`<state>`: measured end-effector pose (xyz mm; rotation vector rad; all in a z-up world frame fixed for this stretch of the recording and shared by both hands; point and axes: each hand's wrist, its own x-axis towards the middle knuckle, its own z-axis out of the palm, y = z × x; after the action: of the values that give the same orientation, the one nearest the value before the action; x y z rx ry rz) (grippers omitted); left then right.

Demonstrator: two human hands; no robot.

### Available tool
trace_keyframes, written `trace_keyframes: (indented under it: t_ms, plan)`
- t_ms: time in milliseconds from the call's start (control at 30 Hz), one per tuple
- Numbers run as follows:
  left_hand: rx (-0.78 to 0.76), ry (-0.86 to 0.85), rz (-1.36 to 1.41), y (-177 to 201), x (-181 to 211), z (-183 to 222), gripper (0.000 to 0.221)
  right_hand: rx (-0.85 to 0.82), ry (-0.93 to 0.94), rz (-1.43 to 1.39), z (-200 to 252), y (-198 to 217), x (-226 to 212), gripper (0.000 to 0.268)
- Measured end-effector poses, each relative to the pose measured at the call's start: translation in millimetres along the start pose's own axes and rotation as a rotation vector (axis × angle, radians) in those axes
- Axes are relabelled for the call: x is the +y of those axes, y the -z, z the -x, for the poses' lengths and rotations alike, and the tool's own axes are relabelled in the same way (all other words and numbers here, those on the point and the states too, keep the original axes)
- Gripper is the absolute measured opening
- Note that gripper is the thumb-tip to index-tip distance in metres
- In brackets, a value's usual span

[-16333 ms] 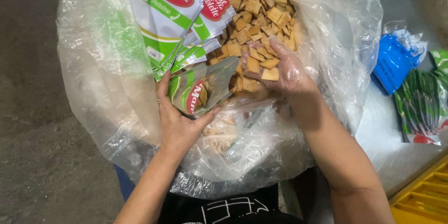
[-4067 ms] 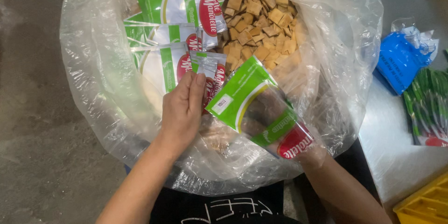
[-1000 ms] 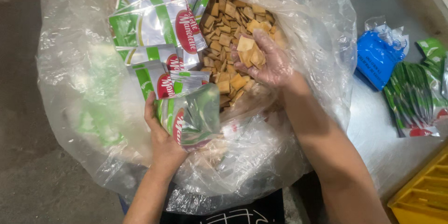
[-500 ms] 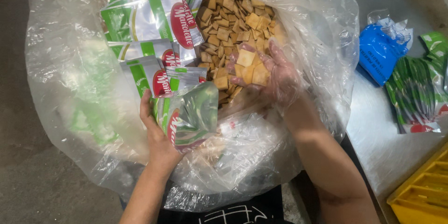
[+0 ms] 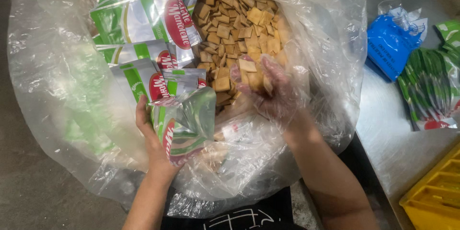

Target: The person fills small green and silver bags with square crackers by hand and places the filled bags into a yellow plastic crate.

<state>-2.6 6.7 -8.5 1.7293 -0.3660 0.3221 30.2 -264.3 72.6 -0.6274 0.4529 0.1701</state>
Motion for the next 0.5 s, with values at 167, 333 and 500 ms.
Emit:
trace_keyframes:
  t_ms: [167,333,500]
  plan:
    - [-0.005,0.064,0.079,0.5,-2.1,1.6,0.142,-0.349,0.180,0.384,6.7,-4.6,2.5,0.064]
    - [-0.005,0.044,0.045,-0.1,-3.0,2.0,0.143,-0.313,-0.121,-0.304,13.7,-16.4,2.4,0.080]
    - [-0.001,0.164,0.155,-0.9,-6.2,2.6,0.125,-0.210,-0.055,-0.266,20.6,-21.2,3.4,0.082]
